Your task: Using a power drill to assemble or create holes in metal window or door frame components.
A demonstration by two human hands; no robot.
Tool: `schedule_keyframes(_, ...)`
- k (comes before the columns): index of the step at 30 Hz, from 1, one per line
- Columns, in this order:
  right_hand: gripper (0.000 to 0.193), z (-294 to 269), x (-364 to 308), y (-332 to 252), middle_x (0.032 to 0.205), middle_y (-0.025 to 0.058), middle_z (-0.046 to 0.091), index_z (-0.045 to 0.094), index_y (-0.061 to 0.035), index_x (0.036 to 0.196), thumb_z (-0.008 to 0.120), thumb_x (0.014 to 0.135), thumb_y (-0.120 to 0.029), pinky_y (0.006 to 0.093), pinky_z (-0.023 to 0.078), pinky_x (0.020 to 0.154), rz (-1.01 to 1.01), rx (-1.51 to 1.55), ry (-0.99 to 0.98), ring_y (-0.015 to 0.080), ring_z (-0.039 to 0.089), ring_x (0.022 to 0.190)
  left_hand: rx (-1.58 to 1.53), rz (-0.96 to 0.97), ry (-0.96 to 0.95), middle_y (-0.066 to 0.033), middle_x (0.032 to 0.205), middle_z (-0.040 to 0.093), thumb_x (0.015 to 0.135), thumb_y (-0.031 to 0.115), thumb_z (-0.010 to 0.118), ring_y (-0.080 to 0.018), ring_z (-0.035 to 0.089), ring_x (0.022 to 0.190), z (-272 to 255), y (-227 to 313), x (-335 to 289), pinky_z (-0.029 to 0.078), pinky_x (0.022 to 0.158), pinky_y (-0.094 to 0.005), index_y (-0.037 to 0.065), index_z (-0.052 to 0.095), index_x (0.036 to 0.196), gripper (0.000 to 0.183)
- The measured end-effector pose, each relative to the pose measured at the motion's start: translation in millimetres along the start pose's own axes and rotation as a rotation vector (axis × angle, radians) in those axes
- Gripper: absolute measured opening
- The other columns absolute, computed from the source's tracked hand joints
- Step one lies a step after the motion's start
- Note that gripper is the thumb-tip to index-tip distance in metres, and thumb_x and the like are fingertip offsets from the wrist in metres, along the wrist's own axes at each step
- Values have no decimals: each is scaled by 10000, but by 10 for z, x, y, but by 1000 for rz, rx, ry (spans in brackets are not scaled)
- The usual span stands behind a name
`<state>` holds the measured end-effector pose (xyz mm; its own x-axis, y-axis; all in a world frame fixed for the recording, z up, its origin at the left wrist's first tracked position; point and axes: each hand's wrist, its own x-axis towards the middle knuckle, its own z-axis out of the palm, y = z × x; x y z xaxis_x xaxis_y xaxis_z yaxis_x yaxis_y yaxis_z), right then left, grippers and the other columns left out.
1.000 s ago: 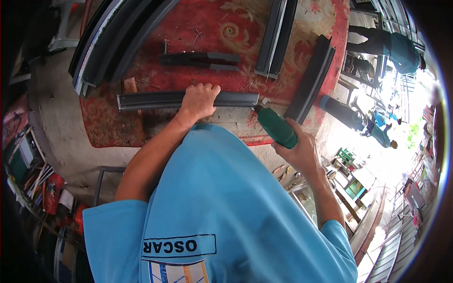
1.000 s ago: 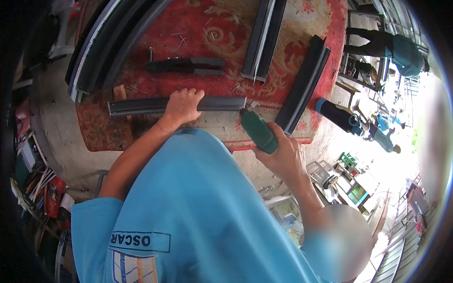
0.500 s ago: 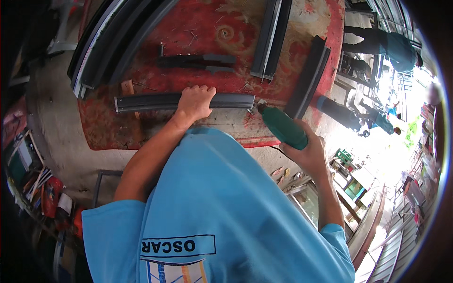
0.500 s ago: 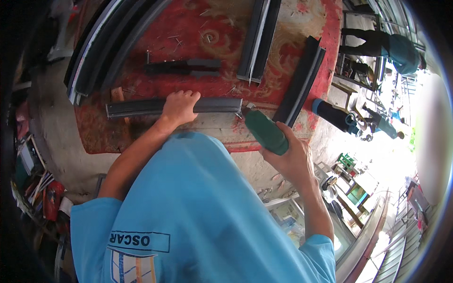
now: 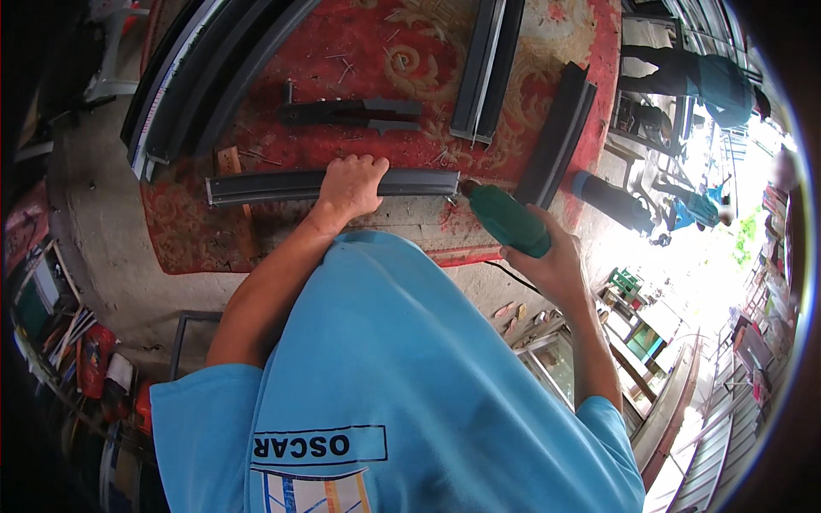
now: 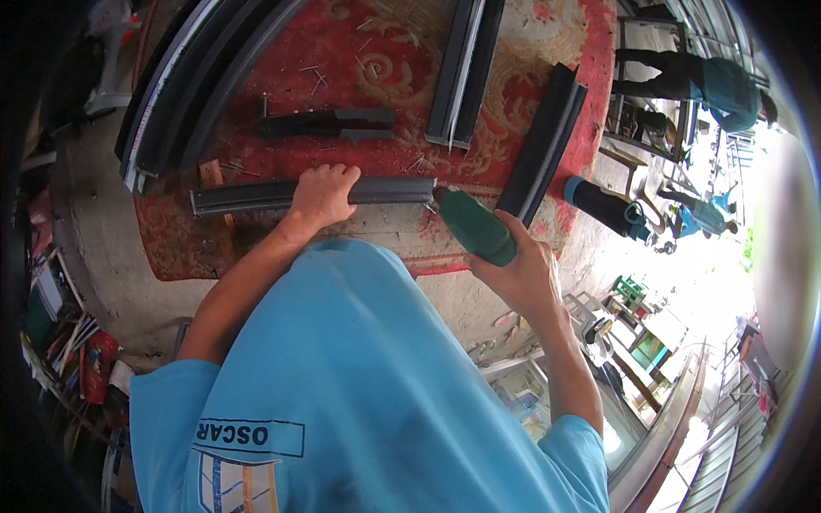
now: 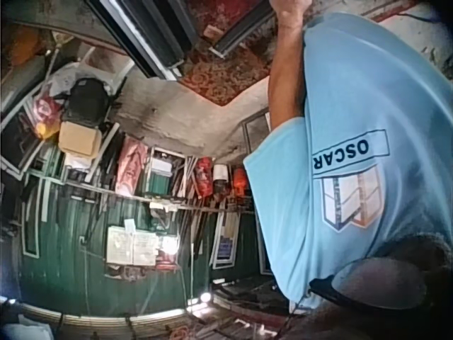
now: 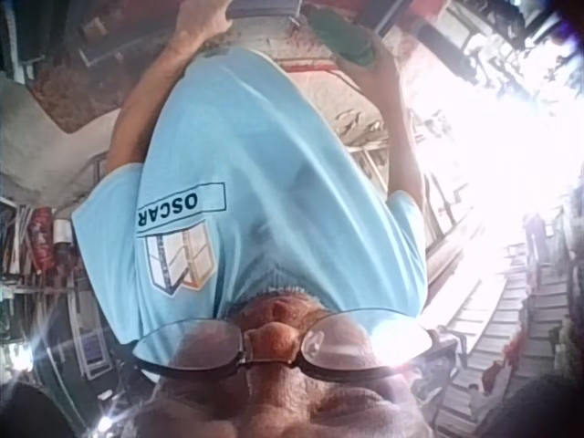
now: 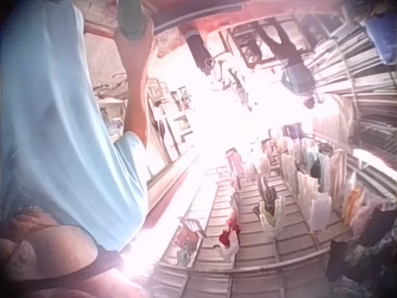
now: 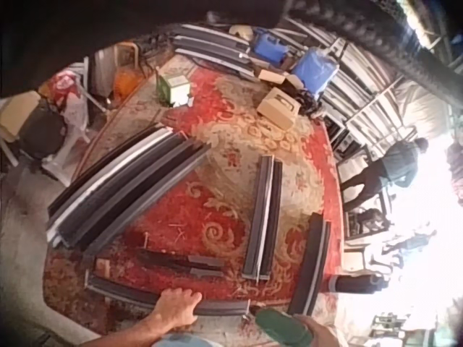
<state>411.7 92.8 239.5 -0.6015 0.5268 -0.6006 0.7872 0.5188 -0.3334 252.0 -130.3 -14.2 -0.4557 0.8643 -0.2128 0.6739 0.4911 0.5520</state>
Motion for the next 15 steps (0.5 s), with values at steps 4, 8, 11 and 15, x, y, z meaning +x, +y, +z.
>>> schedule_keyframes(4,725,15,22,-9,1087,195,774,604,-42,1389,838,753,-298,408,589,914,0,-2,-9,329,765,1033,-11,7,2,-82,912,701,680,220,823,-307,719,890,0,-6,-1,577,749,-469,119,674,1058,418)
schedule_keyframes(8,712,13,36,-19,1094,191,774,609,-53,1389,833,757,-292,408,587,920,21,-37,-11,328,764,1038,-12,15,19,-78,902,696,679,209,810,-306,718,886,20,-15,-1,576,738,-474,121,677,1064,417)
schedule_keyframes(11,703,11,42,-22,1098,188,774,613,-56,1386,829,759,-289,406,584,926,36,-49,-10,325,764,1037,-15,17,33,-75,905,697,683,206,803,-306,716,884,37,-16,-6,574,731,-476,124,678,1072,416)
schedule_keyframes(15,703,14,41,-25,1096,186,774,615,-59,1386,831,758,-289,407,583,931,12,1,-20,324,764,1037,-10,13,20,-74,913,698,683,208,803,-306,715,886,39,-20,-6,574,730,-475,126,678,1075,420)
